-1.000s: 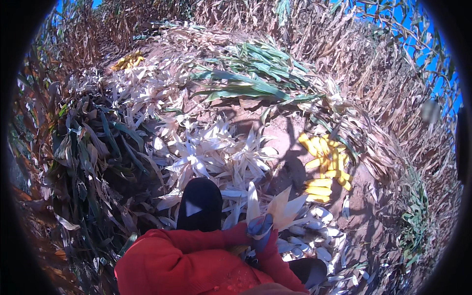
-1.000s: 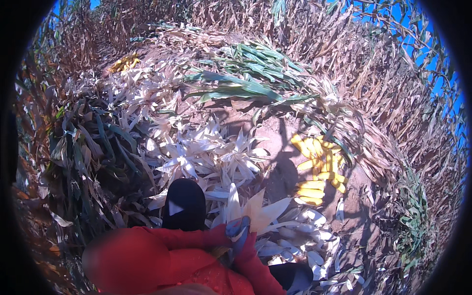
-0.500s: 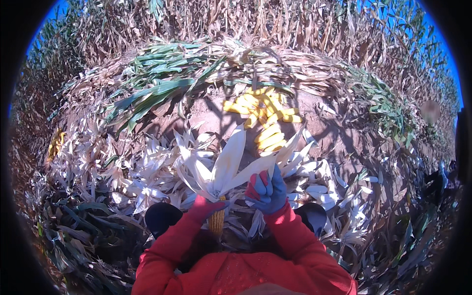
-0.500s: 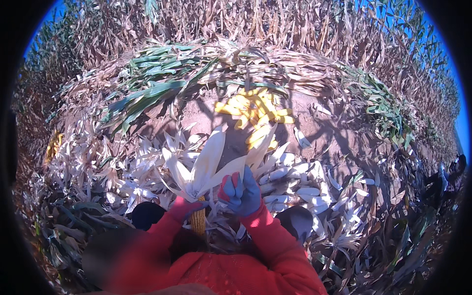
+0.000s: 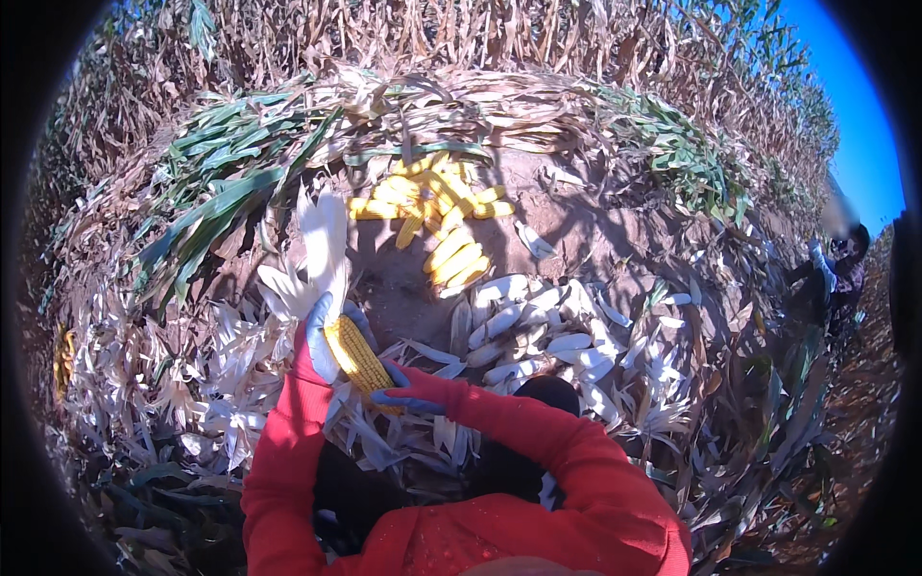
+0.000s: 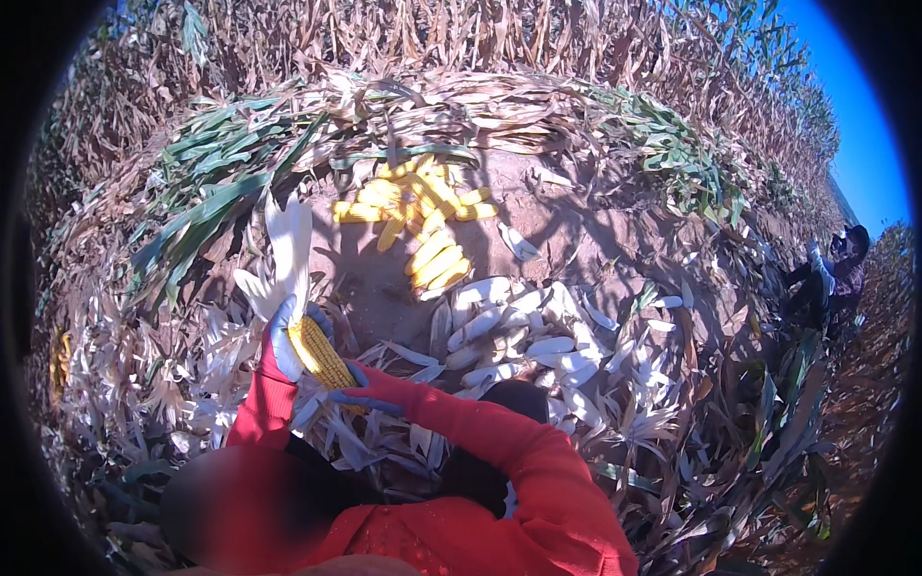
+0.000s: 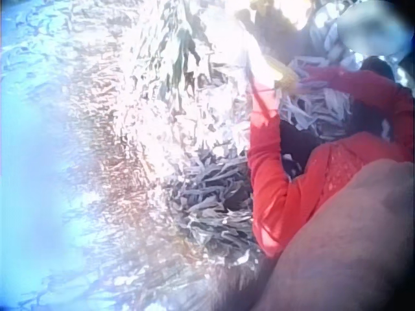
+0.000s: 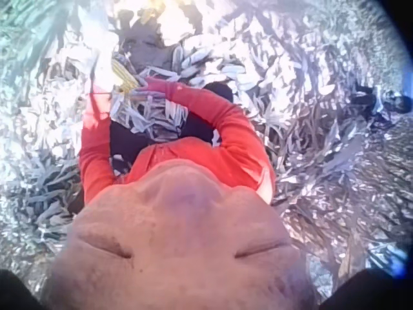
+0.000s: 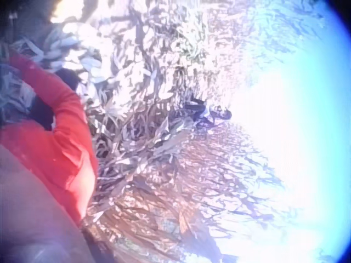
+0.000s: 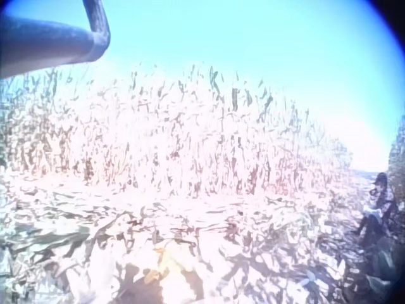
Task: The person sits on the ground in a cornfield and repeatedly husks corn cobs by hand, removing the outer husks and placing the cleaned cobs into a growing pile. The person handles each cob individually and discards the husks onto the ground.
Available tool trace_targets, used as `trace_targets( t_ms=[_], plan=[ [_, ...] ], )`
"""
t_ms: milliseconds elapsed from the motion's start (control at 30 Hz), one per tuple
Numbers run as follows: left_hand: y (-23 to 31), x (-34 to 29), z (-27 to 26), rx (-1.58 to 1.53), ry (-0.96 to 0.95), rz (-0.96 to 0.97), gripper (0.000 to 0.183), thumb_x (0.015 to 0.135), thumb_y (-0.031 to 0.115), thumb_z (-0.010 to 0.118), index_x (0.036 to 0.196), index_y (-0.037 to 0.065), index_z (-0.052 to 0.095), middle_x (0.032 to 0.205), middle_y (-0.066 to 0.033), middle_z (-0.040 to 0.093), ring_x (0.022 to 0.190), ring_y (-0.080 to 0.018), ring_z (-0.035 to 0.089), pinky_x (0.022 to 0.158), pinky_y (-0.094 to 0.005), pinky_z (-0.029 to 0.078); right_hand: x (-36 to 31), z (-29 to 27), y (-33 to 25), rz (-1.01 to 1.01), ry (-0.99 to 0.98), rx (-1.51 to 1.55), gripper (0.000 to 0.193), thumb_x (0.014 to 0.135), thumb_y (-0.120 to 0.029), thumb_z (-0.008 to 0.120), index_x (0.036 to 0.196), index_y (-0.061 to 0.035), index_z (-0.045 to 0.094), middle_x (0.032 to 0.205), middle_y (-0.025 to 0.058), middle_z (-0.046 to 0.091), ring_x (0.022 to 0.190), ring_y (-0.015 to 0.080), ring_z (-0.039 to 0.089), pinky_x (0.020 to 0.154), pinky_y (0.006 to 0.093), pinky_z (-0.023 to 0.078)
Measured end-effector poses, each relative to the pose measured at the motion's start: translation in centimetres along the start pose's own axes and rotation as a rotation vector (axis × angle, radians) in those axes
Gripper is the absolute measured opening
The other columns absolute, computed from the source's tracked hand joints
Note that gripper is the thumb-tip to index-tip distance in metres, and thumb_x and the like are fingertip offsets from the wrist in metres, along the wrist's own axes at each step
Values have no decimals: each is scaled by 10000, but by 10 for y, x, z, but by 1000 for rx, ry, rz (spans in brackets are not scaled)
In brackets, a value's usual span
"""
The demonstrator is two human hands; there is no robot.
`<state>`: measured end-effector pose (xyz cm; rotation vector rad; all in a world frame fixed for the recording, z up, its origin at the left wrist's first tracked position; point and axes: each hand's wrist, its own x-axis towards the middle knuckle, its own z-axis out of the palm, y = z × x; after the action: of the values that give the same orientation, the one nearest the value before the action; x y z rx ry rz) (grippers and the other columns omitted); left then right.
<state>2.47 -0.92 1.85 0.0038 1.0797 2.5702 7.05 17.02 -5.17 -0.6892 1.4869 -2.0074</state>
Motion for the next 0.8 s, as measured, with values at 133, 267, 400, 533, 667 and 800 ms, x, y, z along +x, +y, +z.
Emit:
trace_targets(
  t_ms=[133, 267, 400, 533, 667, 800],
  plan=[
    [-6, 26, -40, -93, 104, -28, 441, 910, 389, 595, 1105, -6, 587, 908, -115, 663, 791, -238, 651, 753, -362, 541, 23, 8, -5, 267, 47, 363, 355, 880, -181, 682, 1181, -42, 554, 1000, 39, 649, 868, 118, 628, 759, 269, 514],
    [26, 37, -40, 53, 329, 144, 278, 957, 200, 442, 986, -34, 588, 813, -136, 643, 727, -243, 635, 724, -351, 522, 42, 1, -16, 276, -6, 332, 379, 825, -190, 726, 1144, -41, 588, 953, 8, 629, 846, 97, 614, 757, 259, 499],
    [46, 39, -95, 118, 465, 392, 266, 932, 218, 486, 1038, 6, 606, 879, -107, 670, 767, -238, 646, 779, -371, 540, 46, -2, -9, 438, -101, 300, 357, 823, -184, 716, 1116, -22, 595, 959, 29, 644, 856, 114, 624, 765, 268, 503],
    [109, 30, -188, -190, 282, 585, 244, 941, 204, 460, 1066, 40, 590, 999, -106, 672, 878, -265, 650, 831, -405, 528, 19, -2, -6, 487, -69, 275, 377, 835, -193, 693, 1141, -8, 572, 920, 77, 652, 815, 160, 644, 720, 292, 525],
    [122, 33, -180, -139, 856, 689, 273, 961, 300, 456, 1096, 92, 571, 1030, -85, 664, 901, -256, 649, 836, -426, 510, 12, -27, -8, 411, 230, 296, 357, 862, -201, 670, 1143, -9, 558, 878, 93, 649, 760, 188, 653, 655, 305, 540],
    [52, 39, -107, 256, 671, 299, 413, 920, 344, 593, 1226, 69, 550, 1053, -108, 651, 916, -225, 640, 850, -369, 497, 36, -43, -12, 253, 412, 137, 307, 870, -205, 695, 1084, -29, 564, 872, 58, 642, 722, 147, 639, 630, 276, 520]
  ],
)
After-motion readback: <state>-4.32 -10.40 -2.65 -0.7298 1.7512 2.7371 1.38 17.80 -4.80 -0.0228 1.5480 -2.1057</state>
